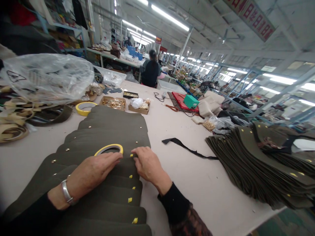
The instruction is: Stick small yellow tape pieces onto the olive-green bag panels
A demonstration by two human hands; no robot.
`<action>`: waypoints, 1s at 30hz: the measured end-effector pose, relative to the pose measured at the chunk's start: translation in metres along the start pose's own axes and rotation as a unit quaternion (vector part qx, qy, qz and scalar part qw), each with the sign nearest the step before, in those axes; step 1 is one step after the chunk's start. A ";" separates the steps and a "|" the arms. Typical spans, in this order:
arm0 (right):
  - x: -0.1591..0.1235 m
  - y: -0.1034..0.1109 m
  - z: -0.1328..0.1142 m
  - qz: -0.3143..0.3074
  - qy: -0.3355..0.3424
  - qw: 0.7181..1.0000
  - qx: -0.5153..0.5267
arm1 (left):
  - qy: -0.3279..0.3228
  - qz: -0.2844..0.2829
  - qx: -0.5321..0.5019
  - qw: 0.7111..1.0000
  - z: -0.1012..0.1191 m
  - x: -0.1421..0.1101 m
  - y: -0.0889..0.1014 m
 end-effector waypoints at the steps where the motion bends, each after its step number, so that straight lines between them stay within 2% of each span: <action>1: 0.010 -0.003 -0.001 -0.018 0.018 0.999 -0.031 | -0.003 0.021 0.004 1.000 -0.002 0.000 0.002; 5: 0.029 -0.015 -0.001 -0.078 0.026 0.989 -0.119 | -0.010 0.082 -0.017 0.996 -0.005 -0.003 0.011; 9: 0.017 -0.013 0.003 -0.112 -0.006 0.992 -0.065 | -0.005 0.097 -0.063 0.993 -0.004 -0.005 0.015; 11: 0.009 -0.005 0.006 -0.085 -0.030 0.996 0.006 | -0.004 0.099 -0.075 0.992 -0.004 -0.005 0.013; 14: -0.001 0.011 0.004 0.024 -0.062 0.989 0.132 | 0.015 0.099 -0.096 0.990 -0.001 -0.006 0.009; 17: -0.007 0.019 -0.011 0.079 -0.021 0.974 0.210 | 0.026 0.092 -0.116 0.989 0.003 -0.005 0.006; 21: -0.009 0.014 -0.030 0.101 0.058 0.973 0.199 | 0.002 0.099 -0.105 0.990 0.009 -0.005 0.004; 26: -0.008 0.005 -0.033 0.128 0.094 0.975 0.156 | -0.017 0.104 -0.084 0.991 0.012 -0.007 -0.001; 30: -0.011 0.001 -0.032 0.169 0.120 0.972 0.110 | -0.017 0.080 -0.106 0.991 0.016 -0.007 -0.003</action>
Point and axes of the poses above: each hand's wrist, its own x-axis towards the middle knuckle, its own y-axis out of the back of the hand, z = x × y, the point moved 3 cm from there along x, towards the middle knuckle, and after that the axes turned 1 degree about z, right-handed, at the moved point
